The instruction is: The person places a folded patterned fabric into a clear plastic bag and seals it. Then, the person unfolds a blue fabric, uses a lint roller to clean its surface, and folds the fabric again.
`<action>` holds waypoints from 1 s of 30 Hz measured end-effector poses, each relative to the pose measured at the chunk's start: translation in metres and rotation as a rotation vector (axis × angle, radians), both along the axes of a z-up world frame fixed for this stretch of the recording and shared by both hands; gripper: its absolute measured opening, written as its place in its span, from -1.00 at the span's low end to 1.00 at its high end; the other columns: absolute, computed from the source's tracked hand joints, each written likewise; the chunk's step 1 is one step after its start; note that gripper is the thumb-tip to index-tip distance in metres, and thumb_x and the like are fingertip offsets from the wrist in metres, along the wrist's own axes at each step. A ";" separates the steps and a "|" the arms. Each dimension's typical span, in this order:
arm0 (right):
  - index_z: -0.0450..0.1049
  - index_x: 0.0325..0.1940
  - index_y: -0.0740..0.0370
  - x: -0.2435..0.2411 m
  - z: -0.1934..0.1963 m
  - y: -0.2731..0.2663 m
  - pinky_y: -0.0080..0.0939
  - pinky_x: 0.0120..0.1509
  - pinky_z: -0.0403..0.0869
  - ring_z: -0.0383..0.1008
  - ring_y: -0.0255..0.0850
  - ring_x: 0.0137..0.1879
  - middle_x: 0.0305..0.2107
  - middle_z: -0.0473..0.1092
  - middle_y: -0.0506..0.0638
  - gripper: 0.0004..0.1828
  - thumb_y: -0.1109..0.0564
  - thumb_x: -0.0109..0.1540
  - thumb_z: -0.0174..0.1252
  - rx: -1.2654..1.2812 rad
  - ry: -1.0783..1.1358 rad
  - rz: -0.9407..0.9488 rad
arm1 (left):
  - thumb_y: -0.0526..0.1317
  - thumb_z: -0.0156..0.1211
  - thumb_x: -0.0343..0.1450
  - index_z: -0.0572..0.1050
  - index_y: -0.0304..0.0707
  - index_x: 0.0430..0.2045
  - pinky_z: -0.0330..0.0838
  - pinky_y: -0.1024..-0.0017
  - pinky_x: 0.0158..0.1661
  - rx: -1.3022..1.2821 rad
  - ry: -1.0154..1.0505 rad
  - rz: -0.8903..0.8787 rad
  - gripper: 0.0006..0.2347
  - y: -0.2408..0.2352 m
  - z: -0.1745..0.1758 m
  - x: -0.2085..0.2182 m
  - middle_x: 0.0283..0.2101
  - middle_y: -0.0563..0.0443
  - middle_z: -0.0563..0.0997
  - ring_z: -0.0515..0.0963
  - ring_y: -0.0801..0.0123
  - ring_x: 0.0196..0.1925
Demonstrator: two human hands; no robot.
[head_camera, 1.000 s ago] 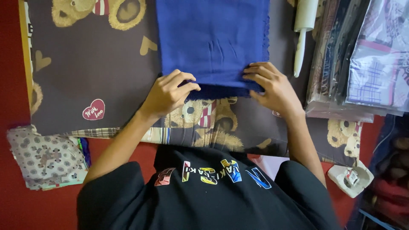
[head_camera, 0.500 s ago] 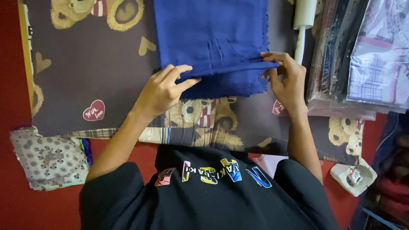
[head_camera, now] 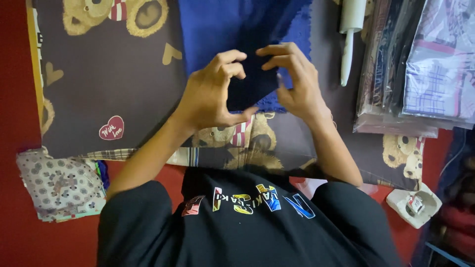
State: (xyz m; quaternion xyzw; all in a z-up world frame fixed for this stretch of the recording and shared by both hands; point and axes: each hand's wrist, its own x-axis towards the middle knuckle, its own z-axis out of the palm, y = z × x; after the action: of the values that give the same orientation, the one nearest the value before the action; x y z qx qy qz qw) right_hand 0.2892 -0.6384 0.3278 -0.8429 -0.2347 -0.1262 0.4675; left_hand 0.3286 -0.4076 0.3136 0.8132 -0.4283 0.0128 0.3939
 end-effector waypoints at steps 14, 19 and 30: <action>0.36 -0.03 0.41 0.015 0.008 0.011 0.04 0.22 0.49 0.51 0.15 0.11 -0.05 0.43 0.26 -0.60 0.60 0.11 -0.12 0.083 -0.076 -0.120 | -0.15 0.34 0.48 0.19 -0.36 0.14 0.62 0.21 -0.23 0.092 0.064 0.146 -0.52 -0.007 -0.017 -0.017 0.20 -0.30 0.35 0.60 -0.06 0.09; 0.35 -0.01 0.50 0.012 0.004 -0.004 0.03 0.27 0.52 0.48 0.16 0.10 -0.08 0.37 0.31 -0.44 0.52 -0.08 -0.24 0.154 -0.059 -0.141 | -0.30 0.28 0.35 0.58 -0.39 0.00 0.61 0.12 -0.19 0.375 0.061 0.177 -0.67 0.021 -0.038 -0.024 -0.17 -0.09 0.66 0.66 0.11 -0.11; 0.55 -0.11 0.43 0.022 0.022 -0.049 -0.18 -0.12 0.31 0.43 -0.07 -0.15 -0.22 0.48 0.14 -0.86 0.48 0.29 0.15 -0.161 0.023 -0.183 | -0.50 0.05 0.52 0.48 -0.35 -0.02 0.44 0.07 -0.31 0.261 -0.022 0.139 -0.81 0.038 0.027 0.050 -0.25 -0.21 0.65 0.62 -0.08 -0.25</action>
State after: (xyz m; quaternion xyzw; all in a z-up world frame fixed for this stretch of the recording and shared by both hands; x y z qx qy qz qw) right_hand 0.3108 -0.6874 0.3497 -0.8970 -0.1607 -0.1395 0.3875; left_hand 0.3787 -0.3696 0.3405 0.8851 -0.3731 -0.0067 0.2780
